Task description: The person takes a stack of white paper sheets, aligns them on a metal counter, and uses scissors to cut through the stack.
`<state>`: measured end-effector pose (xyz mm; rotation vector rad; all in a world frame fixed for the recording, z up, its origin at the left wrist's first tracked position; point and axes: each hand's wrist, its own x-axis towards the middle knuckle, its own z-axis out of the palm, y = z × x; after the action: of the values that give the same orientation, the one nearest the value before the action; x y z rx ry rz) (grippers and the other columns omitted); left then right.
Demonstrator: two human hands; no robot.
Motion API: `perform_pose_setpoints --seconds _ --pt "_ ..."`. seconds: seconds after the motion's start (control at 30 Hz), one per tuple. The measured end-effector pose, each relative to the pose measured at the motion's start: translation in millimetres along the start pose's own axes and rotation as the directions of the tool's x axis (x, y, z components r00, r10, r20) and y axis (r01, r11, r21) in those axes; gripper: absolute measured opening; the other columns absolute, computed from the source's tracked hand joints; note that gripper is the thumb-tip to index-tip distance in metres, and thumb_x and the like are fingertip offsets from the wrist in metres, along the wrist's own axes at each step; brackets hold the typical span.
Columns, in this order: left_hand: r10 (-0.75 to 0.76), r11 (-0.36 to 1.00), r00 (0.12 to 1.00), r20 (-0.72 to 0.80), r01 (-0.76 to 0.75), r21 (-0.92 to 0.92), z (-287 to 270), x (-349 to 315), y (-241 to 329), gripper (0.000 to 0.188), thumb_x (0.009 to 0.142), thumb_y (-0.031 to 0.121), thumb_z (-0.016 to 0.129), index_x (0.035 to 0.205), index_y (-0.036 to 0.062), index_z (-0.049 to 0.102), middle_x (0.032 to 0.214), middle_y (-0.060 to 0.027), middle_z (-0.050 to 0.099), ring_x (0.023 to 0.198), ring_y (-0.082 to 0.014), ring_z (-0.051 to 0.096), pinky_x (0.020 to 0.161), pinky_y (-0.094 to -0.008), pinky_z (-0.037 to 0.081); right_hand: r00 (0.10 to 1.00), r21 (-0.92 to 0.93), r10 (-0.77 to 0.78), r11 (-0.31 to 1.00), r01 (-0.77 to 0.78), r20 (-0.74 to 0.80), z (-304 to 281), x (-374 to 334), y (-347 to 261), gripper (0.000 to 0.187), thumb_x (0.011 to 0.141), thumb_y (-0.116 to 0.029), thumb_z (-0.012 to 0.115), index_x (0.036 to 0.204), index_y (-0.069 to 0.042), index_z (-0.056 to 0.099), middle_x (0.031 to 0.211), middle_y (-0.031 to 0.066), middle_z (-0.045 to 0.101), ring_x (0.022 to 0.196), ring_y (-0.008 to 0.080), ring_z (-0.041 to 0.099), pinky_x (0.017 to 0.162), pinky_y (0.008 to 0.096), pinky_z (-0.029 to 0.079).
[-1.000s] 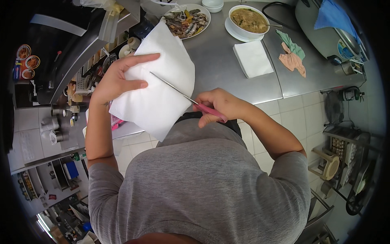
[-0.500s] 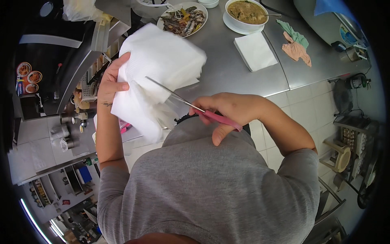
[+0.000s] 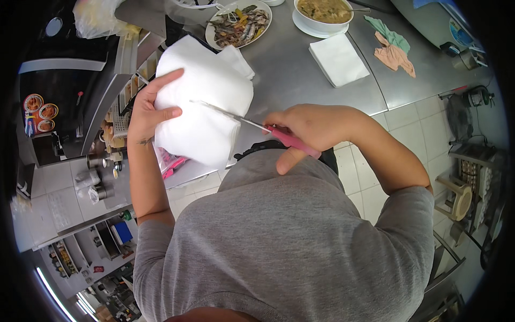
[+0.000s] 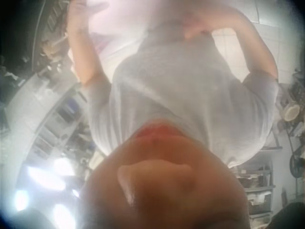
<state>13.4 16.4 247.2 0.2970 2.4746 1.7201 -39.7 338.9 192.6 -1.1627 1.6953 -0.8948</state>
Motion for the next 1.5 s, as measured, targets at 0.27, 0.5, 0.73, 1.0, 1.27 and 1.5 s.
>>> perform_pose_setpoints --seconds 0.27,0.5,0.73,1.0,1.27,1.5 --pt "0.219 0.388 0.972 -0.080 -0.012 0.921 36.1 -3.2 9.6 0.057 0.076 -0.006 0.054 0.127 0.0185 0.055 0.123 -0.0172 0.055 0.114 -0.0327 0.052 0.092 -0.0369 0.044 0.906 -0.127 0.420 0.898 -0.422 -0.049 -18.5 -37.6 64.7 0.078 0.064 -0.053 0.077 0.116 -0.002 0.050 0.079 0.0058 0.058 0.070 0.0137 0.058 0.061 0.0262 0.045" --pt "-0.209 0.526 0.963 0.169 -0.035 0.850 153.5 4.2 -142.0 0.050 0.088 0.013 0.046 0.137 0.0185 0.042 0.121 -0.0131 0.052 0.092 -0.0283 0.052 0.075 -0.0367 0.047 0.701 0.601 0.500 0.789 -0.126 -0.509 37.7 1.8 129.0 0.061 0.077 -0.045 0.070 0.111 0.002 0.052 0.077 0.0051 0.058 0.065 0.0103 0.054 0.059 0.0246 0.044" --pt "-0.016 0.557 0.914 0.405 -0.328 0.763 175.3 -4.7 -167.1 0.057 0.082 0.008 0.051 0.137 0.0178 0.040 0.142 -0.0153 0.035 0.103 -0.0316 0.051 0.077 -0.0389 0.051 0.468 0.322 0.391 0.920 -0.223 -0.793 74.0 32.6 121.1 0.063 0.070 -0.029 0.079 0.116 0.004 0.050 0.085 0.0116 0.061 0.081 0.0211 0.060 0.073 0.0313 0.048" --pt "0.061 0.780 0.940 -0.337 0.166 0.603 140.1 15.2 -221.9 0.048 0.077 0.026 0.067 0.119 0.0071 0.055 0.121 -0.0161 0.054 0.110 -0.0320 0.051 0.092 -0.0422 0.041 0.580 -0.279 -0.015 0.887 -0.368 -0.814 71.0 77.9 160.4 0.047 0.071 -0.008 0.068 0.116 -0.010 0.053 0.101 0.0086 0.065 0.095 0.0259 0.061 0.087 0.0414 0.040" --pt "-0.576 0.682 0.817 -0.011 0.488 0.545 111.8 58.3 -204.8 0.067 0.063 0.027 0.076 0.122 0.0058 0.053 0.117 -0.0156 0.058 0.110 -0.0304 0.053 0.094 -0.0371 0.040 0.572 -0.220 0.030 0.905 -0.363 -0.820 67.2 78.1 166.8 0.045 0.072 -0.007 0.068 0.114 -0.011 0.054 0.098 0.0048 0.066 0.092 0.0250 0.062 0.089 0.0401 0.037" --pt "-0.256 0.962 0.966 0.025 0.252 0.107 108.1 52.8 -215.3 0.057 0.073 0.009 0.067 0.126 0.0048 0.048 0.127 -0.0105 0.050 0.115 -0.0278 0.048 0.096 -0.0363 0.039 0.493 -0.037 0.052 0.985 -0.169 -0.869 69.7 54.4 158.5 0.048 0.073 -0.018 0.075 0.115 -0.007 0.054 0.087 0.0085 0.065 0.078 0.0217 0.062 0.073 0.0330 0.047"
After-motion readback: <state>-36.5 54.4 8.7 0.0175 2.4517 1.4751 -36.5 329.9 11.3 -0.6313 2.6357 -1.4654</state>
